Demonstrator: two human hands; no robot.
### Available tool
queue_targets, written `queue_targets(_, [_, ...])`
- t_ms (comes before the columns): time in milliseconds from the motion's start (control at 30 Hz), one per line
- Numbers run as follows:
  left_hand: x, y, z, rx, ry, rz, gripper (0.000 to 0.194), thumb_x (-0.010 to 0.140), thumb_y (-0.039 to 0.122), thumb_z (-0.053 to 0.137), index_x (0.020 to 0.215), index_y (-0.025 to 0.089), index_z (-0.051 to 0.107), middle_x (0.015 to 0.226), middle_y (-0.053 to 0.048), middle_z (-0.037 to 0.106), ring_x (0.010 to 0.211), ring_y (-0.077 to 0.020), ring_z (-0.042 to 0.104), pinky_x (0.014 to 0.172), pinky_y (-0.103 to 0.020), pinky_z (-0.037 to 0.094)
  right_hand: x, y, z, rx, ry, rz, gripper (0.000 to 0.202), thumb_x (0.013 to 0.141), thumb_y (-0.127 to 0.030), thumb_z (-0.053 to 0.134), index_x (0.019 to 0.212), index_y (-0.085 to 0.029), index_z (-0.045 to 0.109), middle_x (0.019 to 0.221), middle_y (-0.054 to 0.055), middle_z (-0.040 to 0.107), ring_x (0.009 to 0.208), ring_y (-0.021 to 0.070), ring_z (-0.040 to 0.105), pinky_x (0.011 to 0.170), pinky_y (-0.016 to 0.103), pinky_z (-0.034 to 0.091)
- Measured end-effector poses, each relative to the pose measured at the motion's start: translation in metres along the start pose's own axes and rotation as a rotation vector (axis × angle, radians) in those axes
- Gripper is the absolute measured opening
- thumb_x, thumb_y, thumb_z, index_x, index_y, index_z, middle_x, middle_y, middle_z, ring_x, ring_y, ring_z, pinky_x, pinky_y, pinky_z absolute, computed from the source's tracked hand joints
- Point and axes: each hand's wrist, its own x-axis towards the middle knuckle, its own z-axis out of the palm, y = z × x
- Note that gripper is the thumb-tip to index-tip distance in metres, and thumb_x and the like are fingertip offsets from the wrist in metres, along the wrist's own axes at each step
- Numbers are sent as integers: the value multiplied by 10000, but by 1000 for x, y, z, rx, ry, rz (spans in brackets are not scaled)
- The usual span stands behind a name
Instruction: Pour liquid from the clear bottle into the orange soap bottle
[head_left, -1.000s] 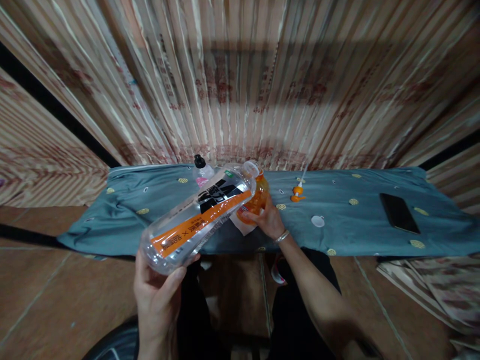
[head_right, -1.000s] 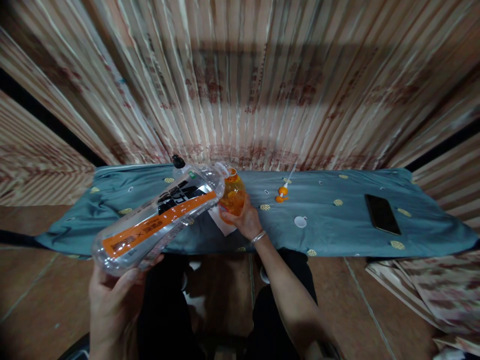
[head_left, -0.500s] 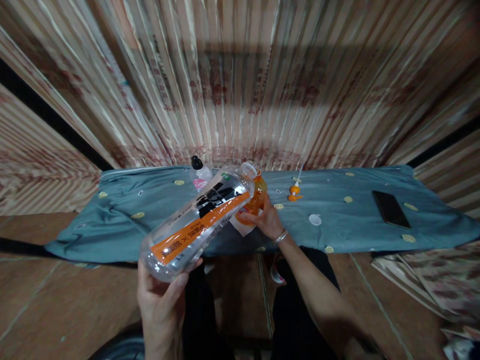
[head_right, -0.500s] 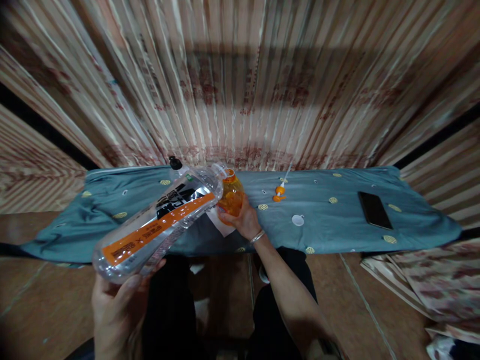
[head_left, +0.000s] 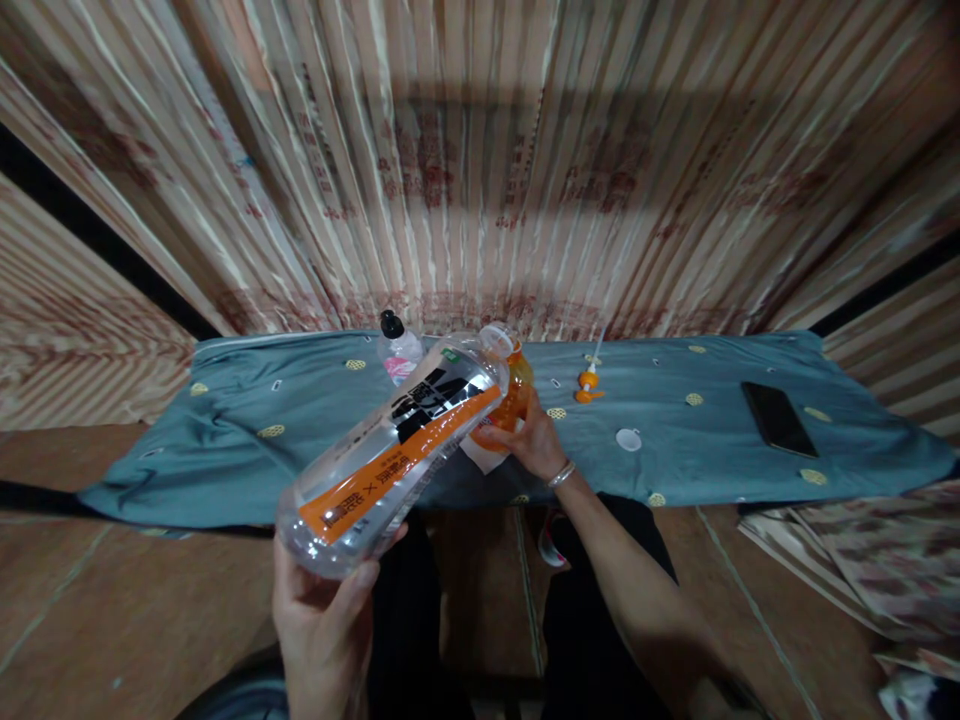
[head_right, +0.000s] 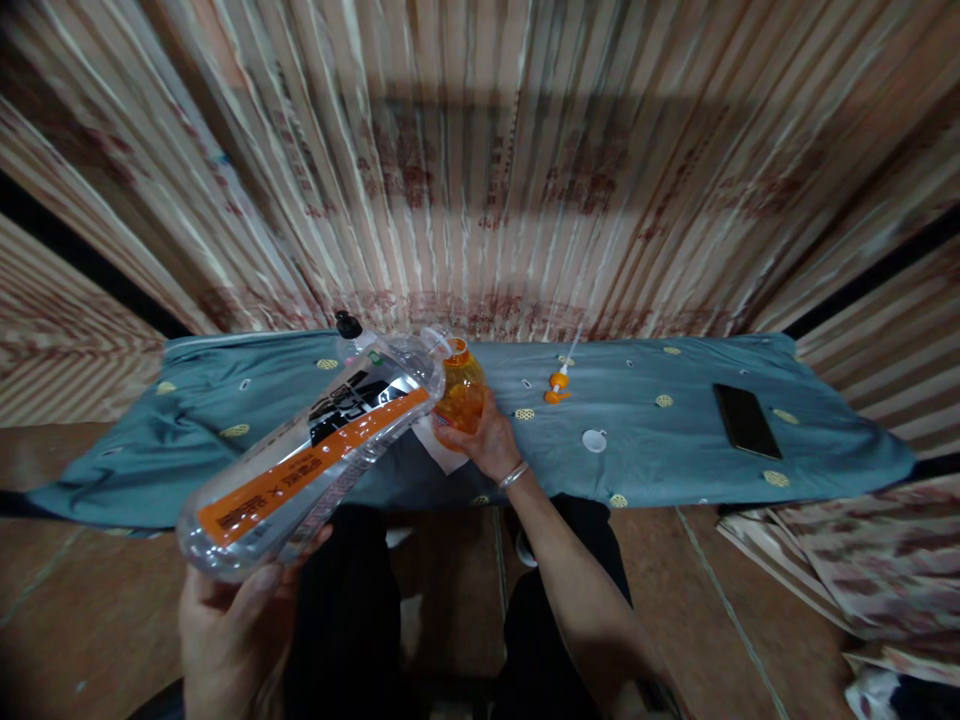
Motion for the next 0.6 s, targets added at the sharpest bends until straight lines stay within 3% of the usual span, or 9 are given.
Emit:
queue_targets(367, [-3, 1, -3, -4, -55, -14, 719, 542, 170, 874, 1218, 225, 631, 1122, -111, 687, 884, -303, 697, 709, -463, 621, 0, 3, 1, 8, -2, -18, 798, 616, -466, 811, 1264, -200, 428, 1128, 112, 682, 1005, 293, 677, 889, 459, 540])
queue_targets(600, [-9, 5, 6, 5, 21, -54, 805, 502, 151, 893, 1247, 219, 598, 1115, -98, 687, 853, -245, 704, 746, -370, 614, 0, 1, 1, 6, 7, -4, 822, 612, -441, 817, 1287, -197, 416, 1158, 122, 674, 1026, 296, 671, 910, 473, 530])
